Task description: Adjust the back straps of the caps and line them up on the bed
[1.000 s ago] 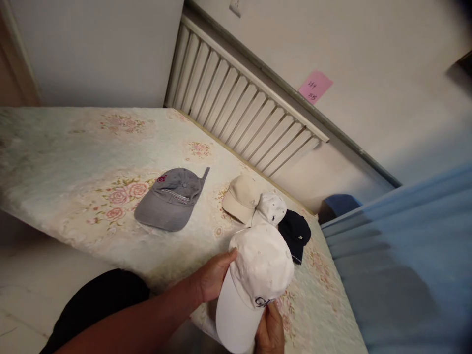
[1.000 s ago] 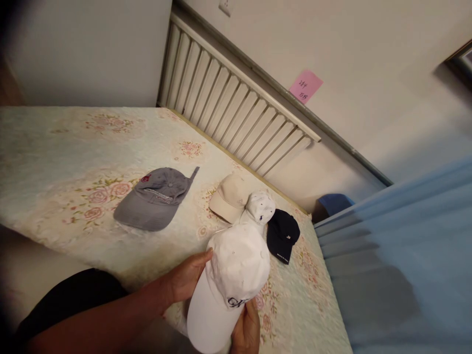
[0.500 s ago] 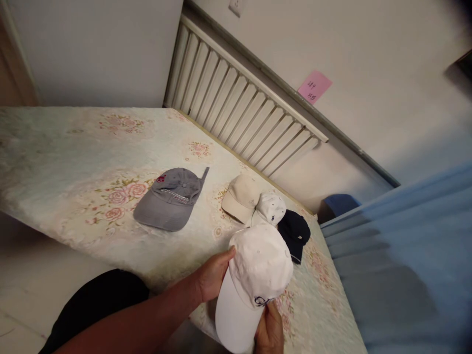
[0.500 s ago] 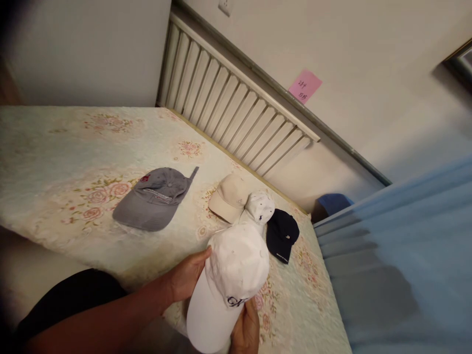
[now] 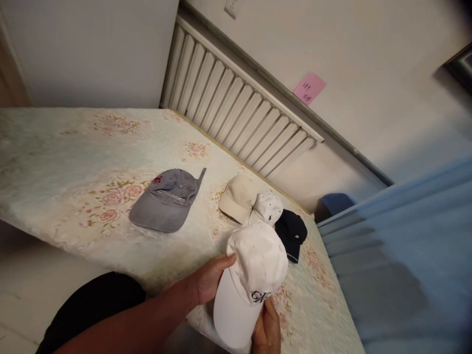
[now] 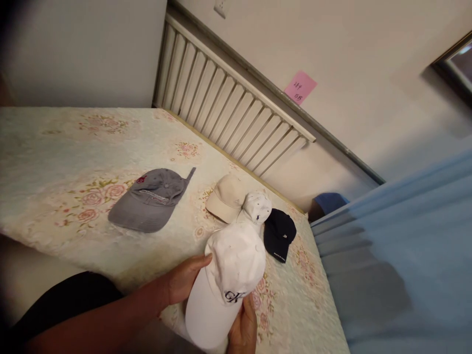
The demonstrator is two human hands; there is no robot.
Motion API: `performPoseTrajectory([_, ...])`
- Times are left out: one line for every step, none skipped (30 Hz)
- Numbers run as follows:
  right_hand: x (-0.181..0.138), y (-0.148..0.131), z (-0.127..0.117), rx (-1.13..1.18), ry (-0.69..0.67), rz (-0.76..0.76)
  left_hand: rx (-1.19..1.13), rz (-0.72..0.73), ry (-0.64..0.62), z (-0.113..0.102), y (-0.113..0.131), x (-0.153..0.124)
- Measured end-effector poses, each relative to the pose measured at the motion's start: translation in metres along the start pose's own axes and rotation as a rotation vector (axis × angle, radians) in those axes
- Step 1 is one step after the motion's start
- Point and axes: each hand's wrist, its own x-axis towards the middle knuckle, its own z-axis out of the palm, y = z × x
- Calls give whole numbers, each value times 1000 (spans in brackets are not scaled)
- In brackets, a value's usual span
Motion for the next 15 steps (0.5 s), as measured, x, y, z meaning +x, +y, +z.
performPoseTrajectory([-1,0,1,42,4,36,8,12,0,0,0,0])
performPoseTrajectory([-1,0,2,85,12,70,16,22,1,0,-1,-1])
performPoseTrajectory([-2,0,3,121,24,93,24,33,1,0,-1,-1])
performPoseTrajectory([-2,0,3,137,35,100,29,42,1,0,-2,-2])
performPoseTrajectory([-2,0,3,130,41,92,34,50,4,0,-2,-2])
performPoseTrajectory([-2,0,2,112,41,82,37,55,12,0,-2,-2])
performPoseTrajectory([-2,0,2,91,37,69,41,57,25,1,-3,-3])
performPoseTrajectory([-2,0,1,73,31,55,47,57,41,1,-3,-3])
performPoseTrajectory([-1,0,0,60,24,46,55,55,58,2,-4,-3])
performPoseTrajectory([-1,0,0,52,18,40,65,53,70,2,-4,-3])
performPoseTrajectory([-1,0,0,47,13,34,76,52,76,1,-5,-3])
performPoseTrajectory([-1,0,1,41,7,31,87,50,76,0,-5,-3])
performPoseTrajectory([-1,-1,2,42,2,27,96,49,75,-1,-6,-2])
performPoseTrajectory([-1,-1,3,53,-2,25,106,51,75,-3,-6,-1])
performPoseTrajectory([-2,-2,5,71,-5,28,117,56,79,-4,-6,0])
